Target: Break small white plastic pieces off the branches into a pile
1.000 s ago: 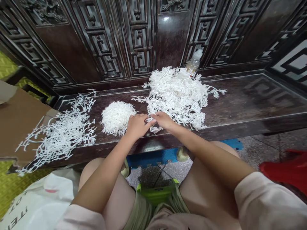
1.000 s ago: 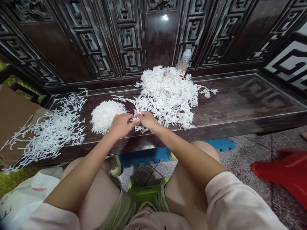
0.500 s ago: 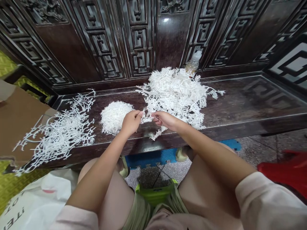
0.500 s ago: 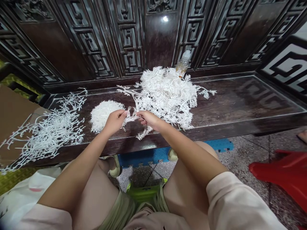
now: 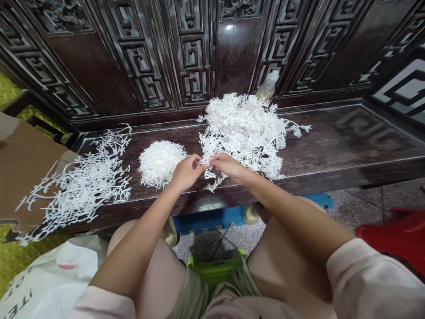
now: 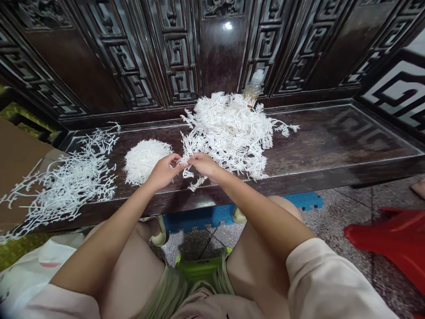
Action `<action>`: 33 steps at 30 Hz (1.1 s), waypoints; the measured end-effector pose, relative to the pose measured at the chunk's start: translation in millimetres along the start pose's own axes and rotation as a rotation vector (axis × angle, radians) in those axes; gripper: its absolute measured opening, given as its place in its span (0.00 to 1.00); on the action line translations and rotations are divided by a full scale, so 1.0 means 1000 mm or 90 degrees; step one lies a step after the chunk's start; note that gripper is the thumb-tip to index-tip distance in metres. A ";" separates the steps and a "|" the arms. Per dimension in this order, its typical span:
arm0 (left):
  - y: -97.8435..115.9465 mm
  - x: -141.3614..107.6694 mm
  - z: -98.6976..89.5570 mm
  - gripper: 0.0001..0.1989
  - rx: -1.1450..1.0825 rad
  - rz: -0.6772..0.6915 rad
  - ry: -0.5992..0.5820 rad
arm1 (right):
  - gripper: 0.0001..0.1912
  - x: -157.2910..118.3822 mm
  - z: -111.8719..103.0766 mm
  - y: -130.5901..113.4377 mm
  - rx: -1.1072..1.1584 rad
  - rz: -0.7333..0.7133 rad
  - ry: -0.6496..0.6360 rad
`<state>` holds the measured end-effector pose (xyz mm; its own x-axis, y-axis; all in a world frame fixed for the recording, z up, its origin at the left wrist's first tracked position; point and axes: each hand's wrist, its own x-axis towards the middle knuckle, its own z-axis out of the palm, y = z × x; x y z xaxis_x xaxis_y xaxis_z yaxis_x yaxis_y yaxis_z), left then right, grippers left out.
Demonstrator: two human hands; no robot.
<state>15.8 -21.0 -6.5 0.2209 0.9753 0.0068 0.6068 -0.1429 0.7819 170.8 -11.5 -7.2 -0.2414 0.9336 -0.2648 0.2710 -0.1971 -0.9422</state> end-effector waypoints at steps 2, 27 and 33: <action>-0.003 0.001 0.001 0.13 -0.003 0.003 -0.014 | 0.08 0.001 -0.001 0.001 -0.011 -0.028 -0.017; 0.001 -0.004 0.020 0.18 -0.057 -0.085 0.305 | 0.13 -0.006 0.015 -0.004 -0.214 0.031 0.081; 0.002 -0.005 0.025 0.17 -0.128 -0.136 0.371 | 0.14 -0.007 0.020 -0.007 -0.189 0.037 0.101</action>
<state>35.2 -30.0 -21.0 -0.3733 0.9185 0.1302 0.4239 0.0441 0.9046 152.6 -23.0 -3.0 -0.0761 0.9627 -0.2598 0.5458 -0.1778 -0.8188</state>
